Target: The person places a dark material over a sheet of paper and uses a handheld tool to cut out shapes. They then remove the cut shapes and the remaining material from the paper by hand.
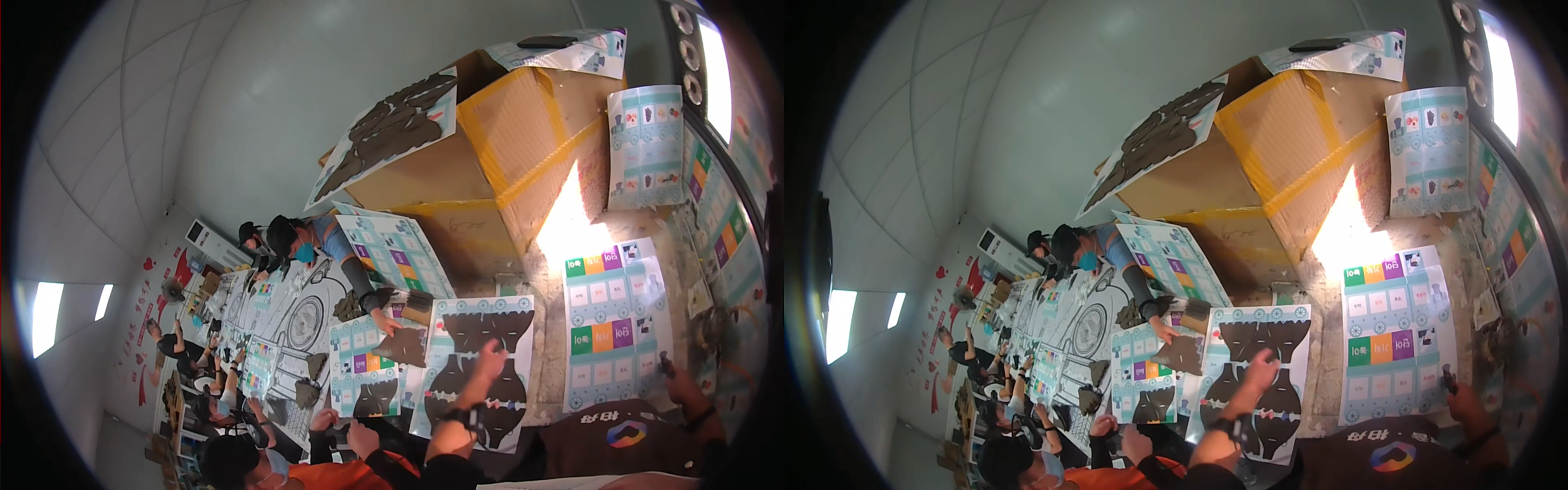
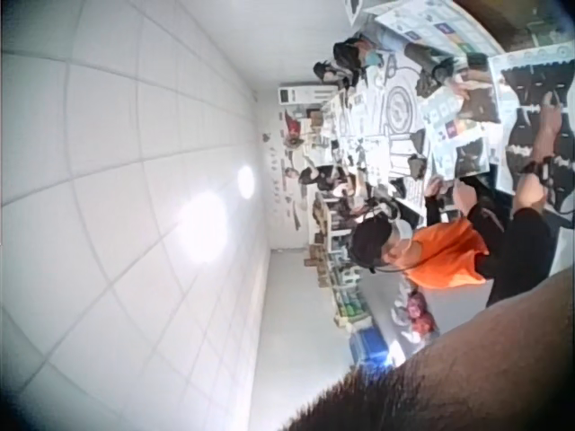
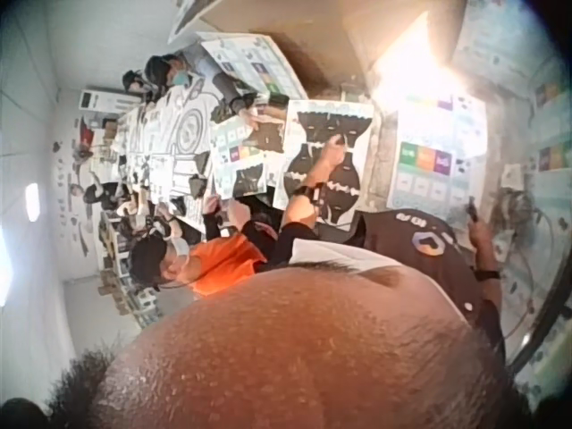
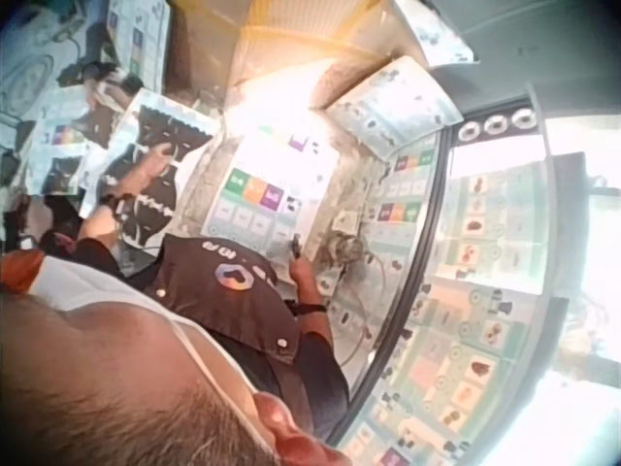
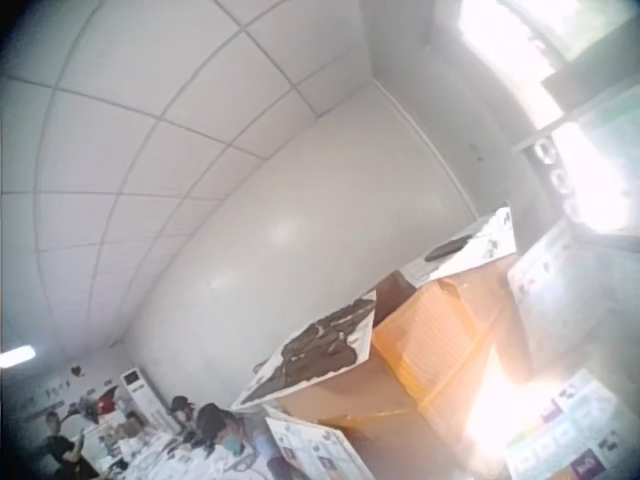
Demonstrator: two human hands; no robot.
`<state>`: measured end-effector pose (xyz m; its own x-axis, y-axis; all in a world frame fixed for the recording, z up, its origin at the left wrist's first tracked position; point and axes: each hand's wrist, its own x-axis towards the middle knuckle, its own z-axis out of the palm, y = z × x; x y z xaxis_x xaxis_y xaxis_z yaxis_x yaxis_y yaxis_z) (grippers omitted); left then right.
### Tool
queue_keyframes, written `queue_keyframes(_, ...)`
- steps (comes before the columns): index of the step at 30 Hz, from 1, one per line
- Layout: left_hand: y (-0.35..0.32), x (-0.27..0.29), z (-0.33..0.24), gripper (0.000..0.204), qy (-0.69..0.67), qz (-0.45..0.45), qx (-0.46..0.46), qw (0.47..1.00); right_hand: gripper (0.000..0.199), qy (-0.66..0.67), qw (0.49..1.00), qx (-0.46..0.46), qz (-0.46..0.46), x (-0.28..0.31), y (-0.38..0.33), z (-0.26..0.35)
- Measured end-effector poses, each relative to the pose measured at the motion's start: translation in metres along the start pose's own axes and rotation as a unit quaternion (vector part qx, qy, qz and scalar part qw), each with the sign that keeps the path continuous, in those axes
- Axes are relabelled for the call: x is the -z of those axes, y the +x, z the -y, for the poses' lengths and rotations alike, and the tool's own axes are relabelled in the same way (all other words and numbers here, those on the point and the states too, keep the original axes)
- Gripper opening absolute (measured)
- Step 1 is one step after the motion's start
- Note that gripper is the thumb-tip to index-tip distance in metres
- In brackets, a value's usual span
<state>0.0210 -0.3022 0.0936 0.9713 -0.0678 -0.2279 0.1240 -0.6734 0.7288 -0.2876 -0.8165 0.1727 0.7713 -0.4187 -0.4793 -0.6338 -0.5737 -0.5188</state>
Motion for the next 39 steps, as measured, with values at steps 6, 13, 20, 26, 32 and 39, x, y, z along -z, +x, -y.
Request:
queue_keyframes(6,-0.117,-0.092,0.008,0.049,0.010,0.166,0.013,0.986,0.030,-0.002,1.000,-0.009,-0.003,0.003,-0.006,0.007)
queue_keyframes(13,-0.170,-0.130,0.028,0.040,-0.023,0.289,0.019,0.957,0.030,-0.011,1.000,0.006,0.001,0.004,-0.003,0.006)
queue_keyframes(20,-0.177,-0.159,0.051,0.036,-0.048,0.328,-0.022,0.943,0.033,-0.040,0.999,0.009,-0.001,-0.001,0.000,-0.001)
queue_keyframes(26,-0.174,-0.162,0.051,0.036,-0.093,0.340,-0.056,0.934,0.034,0.028,1.000,0.002,-0.002,-0.005,0.002,-0.006)
queue_keyframes(32,-0.177,-0.166,0.047,0.032,-0.137,0.292,-0.015,0.946,0.035,0.003,1.000,0.001,0.000,0.001,-0.004,0.002)
queue_keyframes(39,-0.170,-0.156,0.037,0.030,-0.090,0.365,-0.020,0.926,0.034,-0.010,1.000,-0.011,0.003,0.003,-0.004,0.007)
